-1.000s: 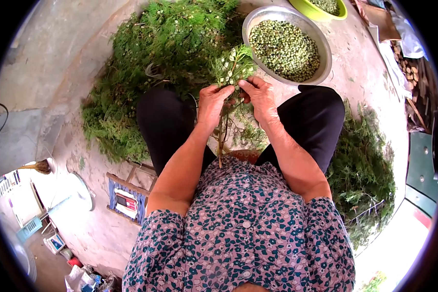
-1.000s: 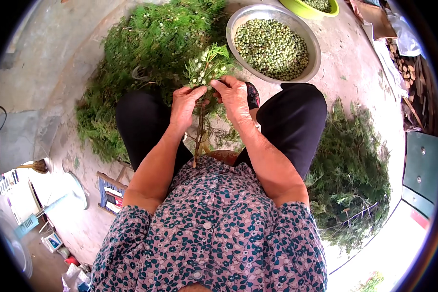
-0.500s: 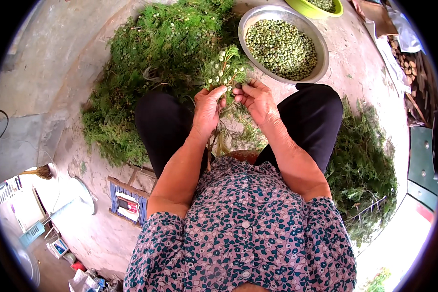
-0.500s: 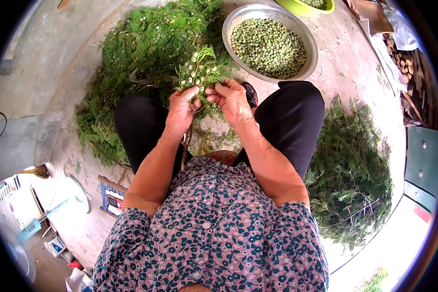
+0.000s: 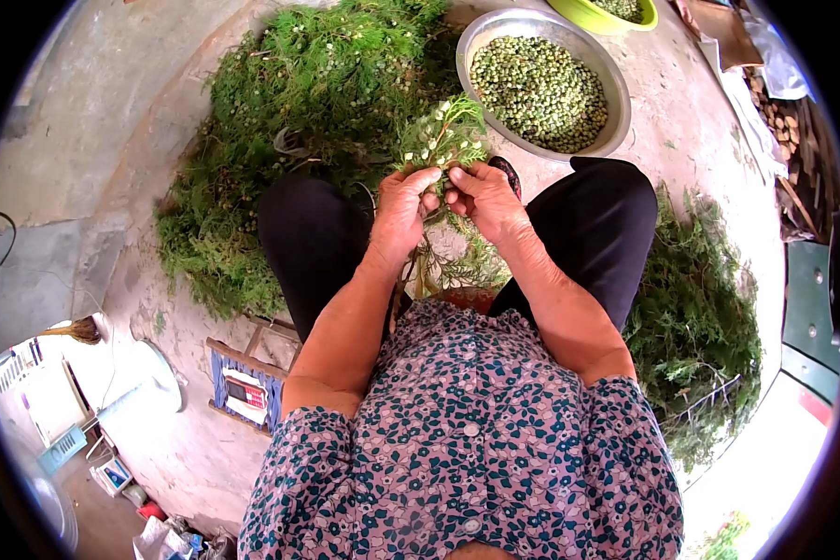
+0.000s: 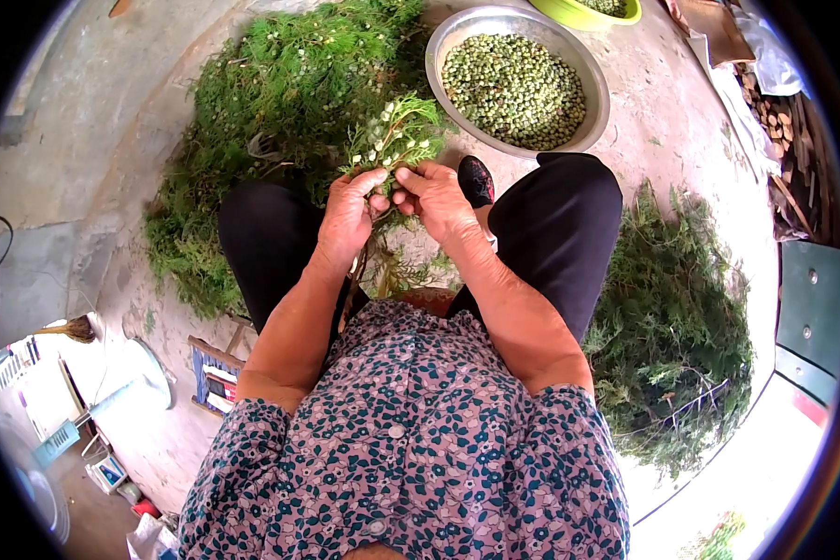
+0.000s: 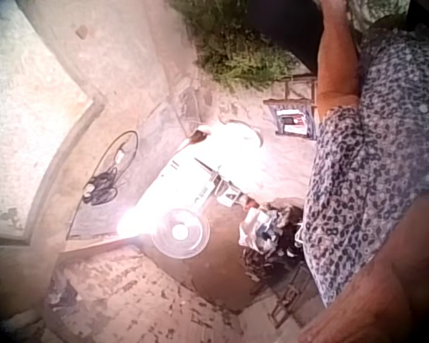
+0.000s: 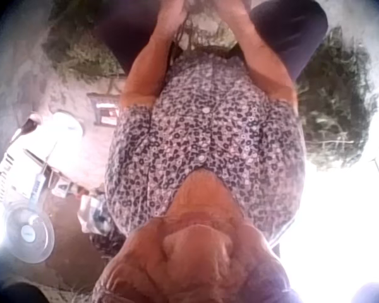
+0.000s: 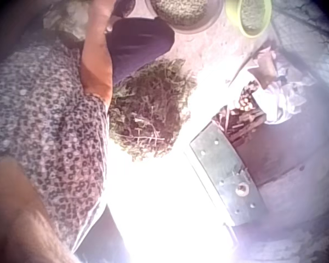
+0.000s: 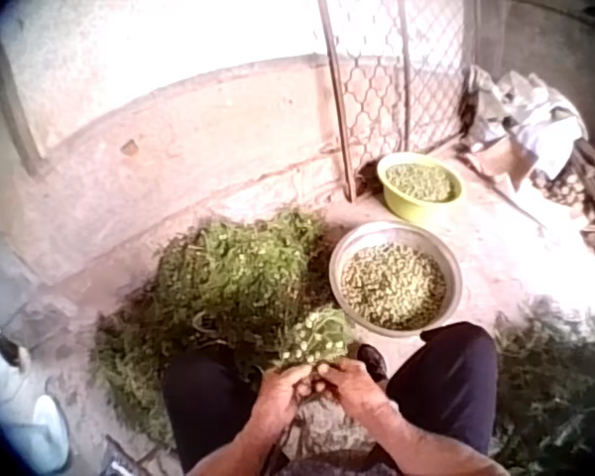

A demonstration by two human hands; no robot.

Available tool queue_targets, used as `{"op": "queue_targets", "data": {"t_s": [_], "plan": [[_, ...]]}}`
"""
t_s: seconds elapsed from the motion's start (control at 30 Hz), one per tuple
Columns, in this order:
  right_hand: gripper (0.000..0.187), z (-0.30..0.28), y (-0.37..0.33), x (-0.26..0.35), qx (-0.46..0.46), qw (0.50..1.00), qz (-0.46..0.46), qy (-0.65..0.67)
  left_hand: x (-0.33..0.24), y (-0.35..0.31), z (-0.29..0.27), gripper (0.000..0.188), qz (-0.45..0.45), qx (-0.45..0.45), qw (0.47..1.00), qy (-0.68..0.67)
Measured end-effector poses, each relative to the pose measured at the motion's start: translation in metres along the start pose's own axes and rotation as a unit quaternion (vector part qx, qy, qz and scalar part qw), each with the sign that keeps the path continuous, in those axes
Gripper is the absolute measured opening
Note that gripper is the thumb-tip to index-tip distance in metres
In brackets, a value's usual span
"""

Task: The person picks small green pods or seeds from a pile of leafy branches and places them into a metal bowl.

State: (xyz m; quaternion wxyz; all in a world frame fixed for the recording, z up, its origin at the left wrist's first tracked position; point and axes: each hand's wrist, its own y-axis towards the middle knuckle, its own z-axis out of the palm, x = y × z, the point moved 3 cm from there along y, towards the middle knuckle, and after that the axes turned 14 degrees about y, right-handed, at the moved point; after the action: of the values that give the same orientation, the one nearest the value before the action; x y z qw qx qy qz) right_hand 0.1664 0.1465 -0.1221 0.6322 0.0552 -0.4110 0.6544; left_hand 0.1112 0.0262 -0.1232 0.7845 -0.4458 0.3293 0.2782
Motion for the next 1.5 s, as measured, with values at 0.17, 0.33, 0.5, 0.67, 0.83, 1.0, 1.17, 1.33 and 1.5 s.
{"op": "queue_targets", "data": {"t_s": [0.17,0.33,0.5,0.67,0.83,1.0,1.17,1.33,1.5], "plan": [[0.009,0.010,-0.007,0.008,-0.005,0.996,0.004,0.091,-0.002,-0.003,-0.002,0.004,0.011,-0.028,0.999,0.015],[0.009,-0.011,-0.006,0.024,-0.101,0.974,-0.144,0.142,-0.007,-0.008,0.004,0.006,0.017,-0.027,0.998,0.063],[0.008,0.016,-0.021,0.038,-0.058,0.974,-0.198,-0.095,-0.009,-0.008,0.002,0.006,0.014,-0.041,0.992,0.114],[0.018,0.013,-0.012,0.028,-0.072,0.954,-0.128,-0.260,-0.007,-0.009,0.004,0.008,0.014,-0.047,0.991,0.126],[0.019,0.013,-0.005,0.025,-0.058,0.922,-0.096,-0.372,-0.004,-0.007,0.002,0.009,0.009,-0.026,0.990,0.135],[0.016,0.006,-0.006,0.016,-0.100,0.961,-0.105,-0.234,-0.007,-0.009,0.007,0.009,0.007,-0.031,0.990,0.135],[0.011,-0.008,-0.005,0.021,-0.087,0.994,-0.042,0.053,-0.006,-0.009,0.004,0.008,0.021,-0.041,0.990,0.135],[0.013,0.009,-0.010,0.022,-0.019,0.999,-0.030,-0.014,-0.007,-0.008,0.002,0.009,0.023,-0.045,0.988,0.148],[0.012,0.014,-0.008,0.017,-0.042,0.988,-0.047,-0.140,-0.004,-0.009,0.004,0.008,0.039,-0.029,0.984,0.172]]}}
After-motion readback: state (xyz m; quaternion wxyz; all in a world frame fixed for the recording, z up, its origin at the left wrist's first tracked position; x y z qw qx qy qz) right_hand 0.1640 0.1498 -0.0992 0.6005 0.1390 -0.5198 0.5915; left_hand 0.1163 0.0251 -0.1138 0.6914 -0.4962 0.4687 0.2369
